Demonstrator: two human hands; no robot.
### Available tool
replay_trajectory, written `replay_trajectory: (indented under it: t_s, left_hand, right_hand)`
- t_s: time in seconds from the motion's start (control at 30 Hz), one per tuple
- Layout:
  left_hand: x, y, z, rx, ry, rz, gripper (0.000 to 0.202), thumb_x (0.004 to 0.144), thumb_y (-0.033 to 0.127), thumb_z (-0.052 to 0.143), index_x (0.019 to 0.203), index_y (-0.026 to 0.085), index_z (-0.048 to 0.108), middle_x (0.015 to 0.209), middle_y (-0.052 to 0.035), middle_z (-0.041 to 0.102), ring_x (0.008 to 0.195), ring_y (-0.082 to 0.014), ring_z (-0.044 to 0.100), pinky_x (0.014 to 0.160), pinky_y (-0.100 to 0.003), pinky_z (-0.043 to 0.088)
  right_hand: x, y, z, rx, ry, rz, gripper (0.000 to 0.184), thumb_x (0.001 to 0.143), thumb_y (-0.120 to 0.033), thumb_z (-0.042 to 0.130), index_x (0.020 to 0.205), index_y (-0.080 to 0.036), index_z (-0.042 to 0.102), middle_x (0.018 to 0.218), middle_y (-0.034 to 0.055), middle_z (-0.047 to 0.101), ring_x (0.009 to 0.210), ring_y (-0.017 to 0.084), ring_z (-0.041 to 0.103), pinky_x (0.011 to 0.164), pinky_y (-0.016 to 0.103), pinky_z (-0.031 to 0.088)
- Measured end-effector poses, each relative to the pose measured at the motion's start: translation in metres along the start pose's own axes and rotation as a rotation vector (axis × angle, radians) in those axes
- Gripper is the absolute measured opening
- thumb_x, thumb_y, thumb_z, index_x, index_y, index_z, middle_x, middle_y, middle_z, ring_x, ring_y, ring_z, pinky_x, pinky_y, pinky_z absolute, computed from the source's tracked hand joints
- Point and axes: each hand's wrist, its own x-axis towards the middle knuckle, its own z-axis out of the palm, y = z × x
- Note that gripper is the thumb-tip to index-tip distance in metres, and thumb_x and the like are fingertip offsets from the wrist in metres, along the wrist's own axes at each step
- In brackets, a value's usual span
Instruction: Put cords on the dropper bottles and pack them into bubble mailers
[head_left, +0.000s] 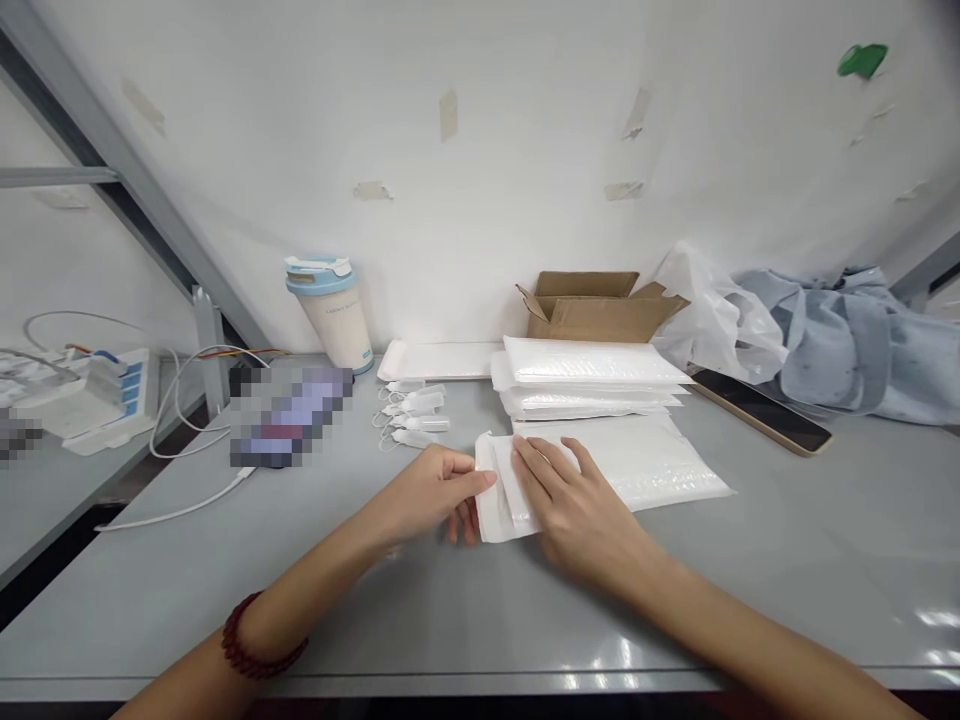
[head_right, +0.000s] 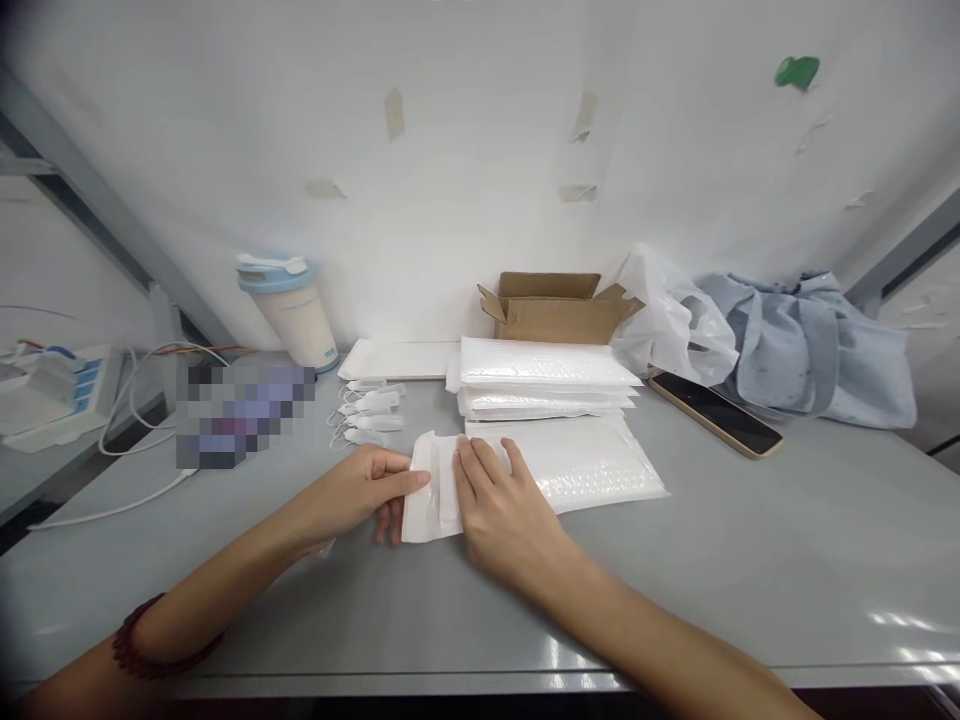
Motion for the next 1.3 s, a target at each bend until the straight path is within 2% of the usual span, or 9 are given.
replay_trajectory:
  t_s: [0.17, 0.3, 0.57, 0.8, 0.87, 0.97, 1.1, 1.17, 1.3]
  left_hand:
    - [0.003, -0.006, 0.006, 0.132, 0.144, 0.117, 0.039, 0.086, 0.042, 0.045, 0.056, 0.017, 0.050, 0.049, 0.0023, 0.055, 0.042, -0.0099, 0.050, 0.042, -0.021, 0.038]
    - [0.000, -0.007, 0.009, 0.537, 0.339, 0.380, 0.038, 0.092, 0.034, 0.034, 0.064, 0.017, 0.054, 0.061, 0.0002, 0.056, 0.058, -0.0130, 0.053, 0.058, -0.027, 0.042]
    - [0.002, -0.018, 0.015, 0.994, 0.349, 0.750, 0.031, 0.083, 0.008, 0.044, 0.111, 0.016, 0.052, 0.108, -0.0092, 0.056, 0.102, -0.0212, 0.051, 0.083, -0.033, 0.048]
    - [0.016, -0.020, 0.023, 1.175, 0.479, 0.978, 0.026, 0.088, 0.005, 0.036, 0.104, 0.011, 0.056, 0.100, -0.0113, 0.062, 0.098, -0.0226, 0.056, 0.082, -0.036, 0.049]
    - [0.017, -0.013, 0.025, 1.051, 0.461, 0.911, 0.024, 0.089, 0.009, 0.035, 0.091, 0.013, 0.059, 0.084, -0.0082, 0.064, 0.081, -0.0204, 0.058, 0.071, -0.034, 0.050]
    - [0.018, 0.003, 0.031, 0.638, 0.392, 0.589, 0.026, 0.090, 0.022, 0.040, 0.076, 0.014, 0.060, 0.066, -0.0037, 0.060, 0.060, -0.0158, 0.056, 0.058, -0.028, 0.048]
    - [0.023, 0.016, 0.042, 0.056, 0.094, 0.199, 0.027, 0.086, 0.031, 0.051, 0.071, 0.012, 0.061, 0.063, -0.0024, 0.061, 0.055, -0.0117, 0.057, 0.057, -0.024, 0.049]
    - [0.028, 0.015, 0.045, -0.114, 0.012, 0.088, 0.027, 0.083, 0.033, 0.056, 0.070, 0.011, 0.062, 0.061, -0.0025, 0.062, 0.054, -0.0106, 0.057, 0.056, -0.022, 0.049]
    - [0.037, 0.009, 0.045, -0.231, -0.096, -0.150, 0.033, 0.078, 0.038, 0.063, 0.061, 0.011, 0.059, 0.045, -0.0005, 0.056, 0.039, -0.0077, 0.050, 0.041, -0.017, 0.041]
  right_hand:
    - [0.000, -0.002, 0.005, -0.123, 0.043, -0.023, 0.039, 0.081, 0.001, 0.034, 0.112, 0.000, 0.058, 0.115, 0.0198, 0.062, 0.106, 0.029, 0.057, 0.085, 0.045, 0.046]
    - [-0.001, -0.001, 0.007, -0.127, 0.105, -0.059, 0.033, 0.084, 0.000, 0.037, 0.106, -0.002, 0.062, 0.104, 0.0166, 0.068, 0.099, 0.025, 0.062, 0.081, 0.040, 0.049]
    - [0.000, 0.006, 0.003, -0.129, 0.201, -0.044, 0.033, 0.081, 0.001, 0.037, 0.097, 0.000, 0.066, 0.100, 0.0172, 0.070, 0.089, 0.024, 0.066, 0.076, 0.036, 0.051]
    - [-0.002, 0.006, -0.015, -0.036, 0.358, 0.004, 0.030, 0.084, 0.000, 0.039, 0.080, -0.007, 0.067, 0.088, 0.0140, 0.072, 0.083, 0.021, 0.066, 0.086, 0.041, 0.045]
    - [-0.003, 0.011, -0.022, 0.000, 0.393, 0.048, 0.027, 0.085, 0.000, 0.040, 0.085, -0.010, 0.066, 0.093, 0.0118, 0.072, 0.088, 0.020, 0.065, 0.091, 0.043, 0.041]
    - [-0.005, 0.026, -0.033, -0.023, 0.389, 0.198, 0.027, 0.087, -0.004, 0.045, 0.108, -0.012, 0.059, 0.105, 0.0107, 0.068, 0.099, 0.021, 0.060, 0.094, 0.044, 0.035]
    - [-0.006, 0.043, -0.038, -0.005, 0.407, 0.334, 0.028, 0.084, -0.004, 0.048, 0.109, -0.012, 0.058, 0.103, 0.0127, 0.066, 0.096, 0.024, 0.058, 0.084, 0.041, 0.039]
    - [-0.007, 0.047, -0.037, 0.094, 0.300, 0.330, 0.024, 0.083, -0.004, 0.049, 0.104, -0.012, 0.060, 0.097, 0.0121, 0.066, 0.087, 0.023, 0.059, 0.075, 0.036, 0.041]
    - [-0.006, 0.045, -0.038, 0.318, -0.179, 0.308, 0.013, 0.081, -0.008, 0.055, 0.089, -0.014, 0.062, 0.080, 0.0056, 0.065, 0.069, 0.018, 0.058, 0.061, 0.029, 0.039]
